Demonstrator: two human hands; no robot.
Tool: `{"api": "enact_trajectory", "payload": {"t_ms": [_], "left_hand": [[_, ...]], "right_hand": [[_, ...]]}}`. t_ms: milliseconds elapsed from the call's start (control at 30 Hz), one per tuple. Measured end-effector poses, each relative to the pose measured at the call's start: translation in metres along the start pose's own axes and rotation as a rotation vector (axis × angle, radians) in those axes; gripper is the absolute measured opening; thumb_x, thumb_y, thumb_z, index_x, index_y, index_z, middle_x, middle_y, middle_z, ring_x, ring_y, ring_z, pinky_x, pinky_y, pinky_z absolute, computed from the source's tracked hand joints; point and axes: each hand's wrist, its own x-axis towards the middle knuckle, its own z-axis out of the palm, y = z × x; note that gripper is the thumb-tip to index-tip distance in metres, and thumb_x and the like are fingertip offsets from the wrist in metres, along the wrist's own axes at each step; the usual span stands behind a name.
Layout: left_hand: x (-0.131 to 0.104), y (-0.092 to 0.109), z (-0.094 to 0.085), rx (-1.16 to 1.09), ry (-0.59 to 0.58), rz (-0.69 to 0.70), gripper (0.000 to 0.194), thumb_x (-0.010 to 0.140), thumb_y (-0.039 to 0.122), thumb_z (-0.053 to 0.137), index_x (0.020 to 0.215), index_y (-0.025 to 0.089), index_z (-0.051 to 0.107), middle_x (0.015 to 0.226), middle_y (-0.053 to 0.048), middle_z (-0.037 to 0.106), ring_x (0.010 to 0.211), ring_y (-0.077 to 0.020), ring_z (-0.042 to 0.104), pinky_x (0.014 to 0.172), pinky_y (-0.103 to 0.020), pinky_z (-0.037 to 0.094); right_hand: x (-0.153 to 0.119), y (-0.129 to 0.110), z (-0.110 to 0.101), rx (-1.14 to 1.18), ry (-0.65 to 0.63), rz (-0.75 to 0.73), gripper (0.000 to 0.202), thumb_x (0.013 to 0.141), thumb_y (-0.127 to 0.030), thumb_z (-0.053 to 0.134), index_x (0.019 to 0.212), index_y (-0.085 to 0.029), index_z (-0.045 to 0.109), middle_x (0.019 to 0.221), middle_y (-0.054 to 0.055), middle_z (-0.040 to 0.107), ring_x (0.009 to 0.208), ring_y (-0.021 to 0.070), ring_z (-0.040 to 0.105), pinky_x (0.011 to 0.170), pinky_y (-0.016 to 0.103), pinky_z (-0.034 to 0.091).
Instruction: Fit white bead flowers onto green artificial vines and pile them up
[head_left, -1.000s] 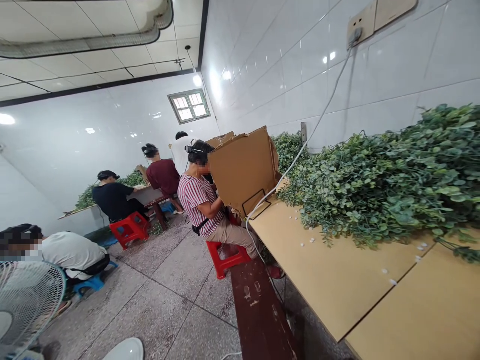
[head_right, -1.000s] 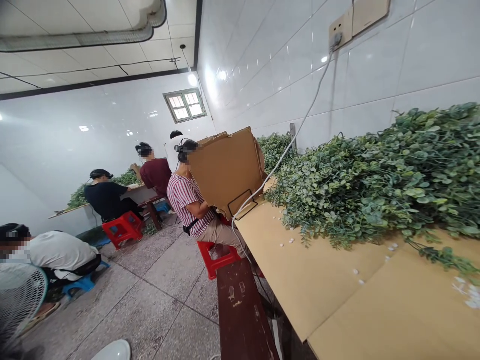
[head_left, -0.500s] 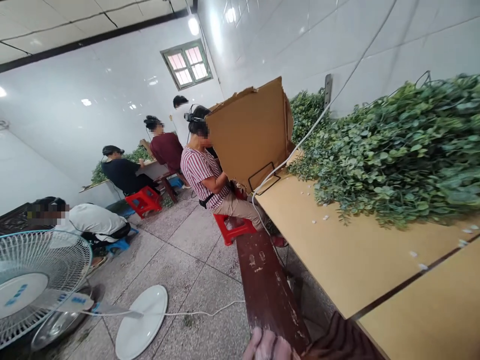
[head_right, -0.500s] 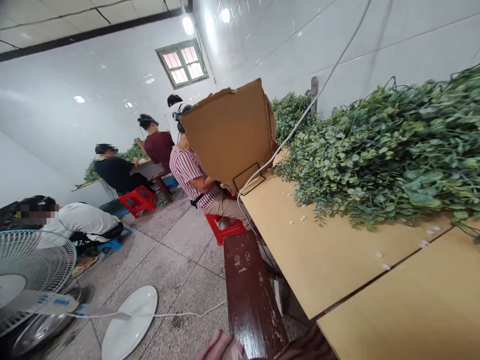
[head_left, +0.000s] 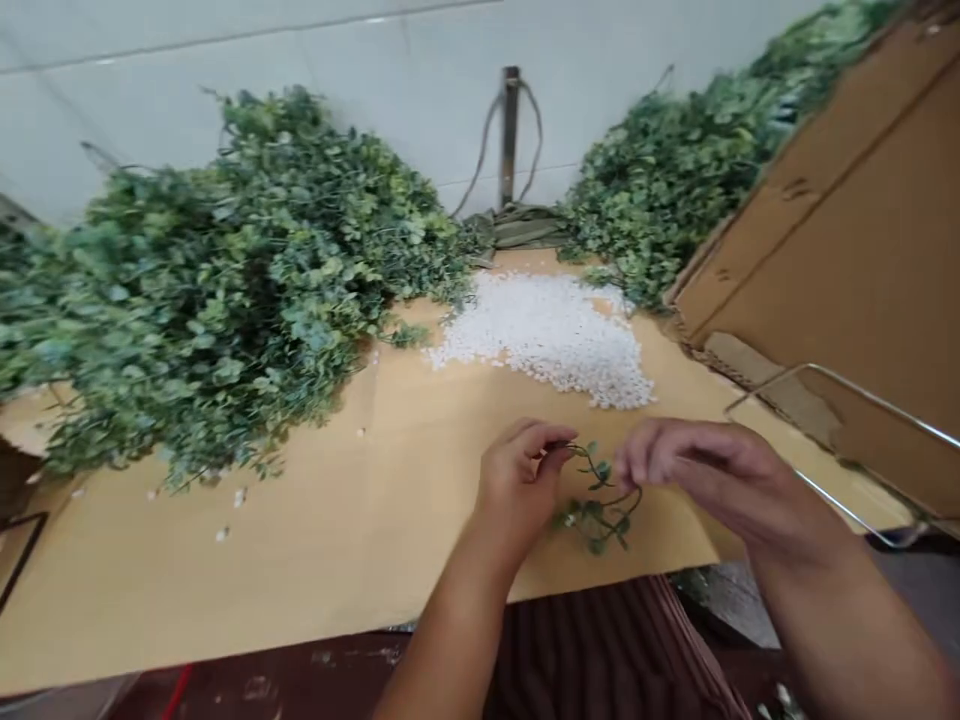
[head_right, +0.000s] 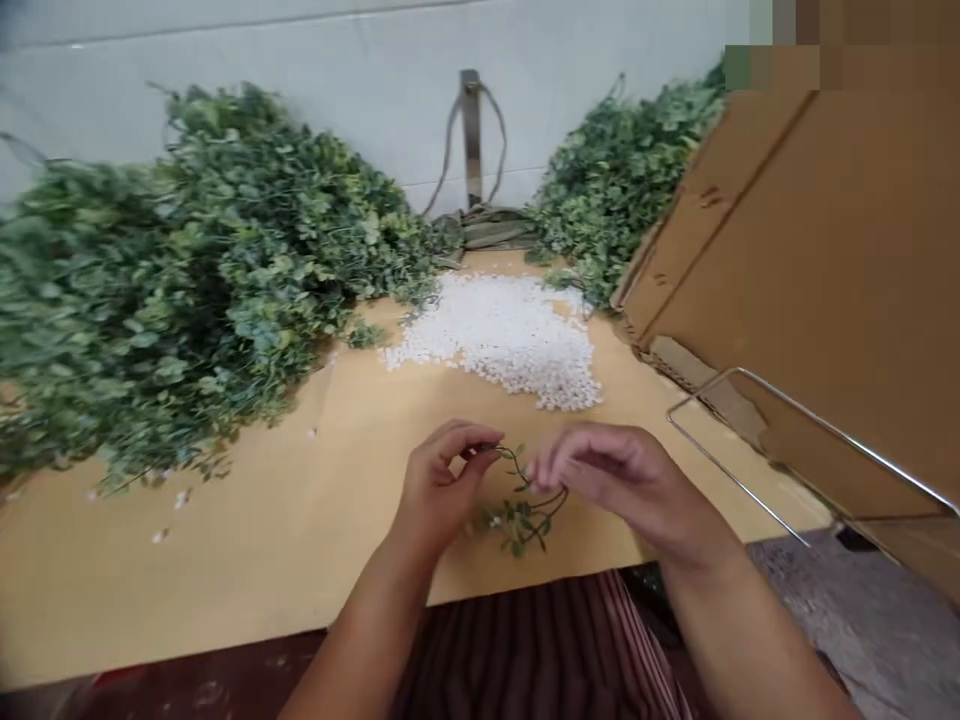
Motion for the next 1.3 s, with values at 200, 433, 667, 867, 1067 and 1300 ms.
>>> {"api": "enact_trajectory", "payload": {"t_ms": [200,433,667,867,1067,1300], "left_hand": [[-0.002,0.007,0.004,-0.004,-0.021,-0.039,0.014,0.07,0.008,0.06,0.076,0.019,0.068,0.075,-0.003,0.066,0.07,-0.0128,0.059,0.065,-0.024,0.048],[-0.003,0.007,0.009,-0.017,-0.014,-0.111,0.013,0.068,0.012,0.064,0.079,0.017,0.068,0.075,-0.002,0.062,0.069,-0.012,0.057,0.066,-0.023,0.048],[0.025,0.011,0.0,0.206,-0.136,-0.099,0.013,0.073,0.02,0.061,0.083,0.017,0.068,0.08,-0.005,0.065,0.072,-0.0147,0.061,0.067,-0.026,0.049],[0.068,-0.014,0.014,0.844,-0.204,0.036,0.017,0.076,0.018,0.058,0.089,0.021,0.069,0.086,-0.005,0.066,0.074,-0.0169,0.06,0.07,-0.029,0.047],[0.077,-0.018,0.029,1.145,-0.281,0.155,0.019,0.082,0.019,0.051,0.087,0.021,0.069,0.085,-0.006,0.066,0.078,-0.0204,0.061,0.069,-0.03,0.045],[0.073,-0.02,0.02,1.112,-0.285,0.192,0.022,0.083,0.018,0.048,0.093,0.02,0.067,0.09,-0.007,0.065,0.08,-0.0195,0.06,0.071,-0.029,0.046]], "right_hand": [[0.003,0.026,0.027,0.07,0.069,0.06,0.02,0.077,-0.035,0.061,0.089,-0.019,0.059,0.084,0.004,0.063,0.078,0.0169,0.061,0.068,0.027,0.051],[-0.008,0.037,0.036,-0.013,0.041,0.032,0.017,0.085,-0.027,0.049,0.09,-0.016,0.061,0.082,0.005,0.066,0.077,0.0164,0.062,0.069,0.026,0.049],[-0.013,0.042,0.024,-0.014,0.159,0.029,0.017,0.083,-0.028,0.049,0.087,-0.017,0.062,0.084,0.005,0.067,0.081,0.0175,0.062,0.073,0.027,0.049],[-0.02,0.043,0.018,-0.009,0.196,0.07,0.016,0.083,-0.03,0.048,0.081,-0.018,0.057,0.069,0.001,0.059,0.065,0.0144,0.056,0.059,0.023,0.047],[-0.021,0.042,0.014,0.065,0.229,0.152,0.02,0.079,-0.035,0.052,0.08,-0.016,0.06,0.071,0.003,0.061,0.069,0.0164,0.057,0.064,0.026,0.048],[-0.015,0.045,0.015,0.095,0.237,0.137,0.018,0.081,-0.033,0.051,0.077,-0.017,0.059,0.067,0.001,0.057,0.066,0.0143,0.054,0.06,0.023,0.046]]}}
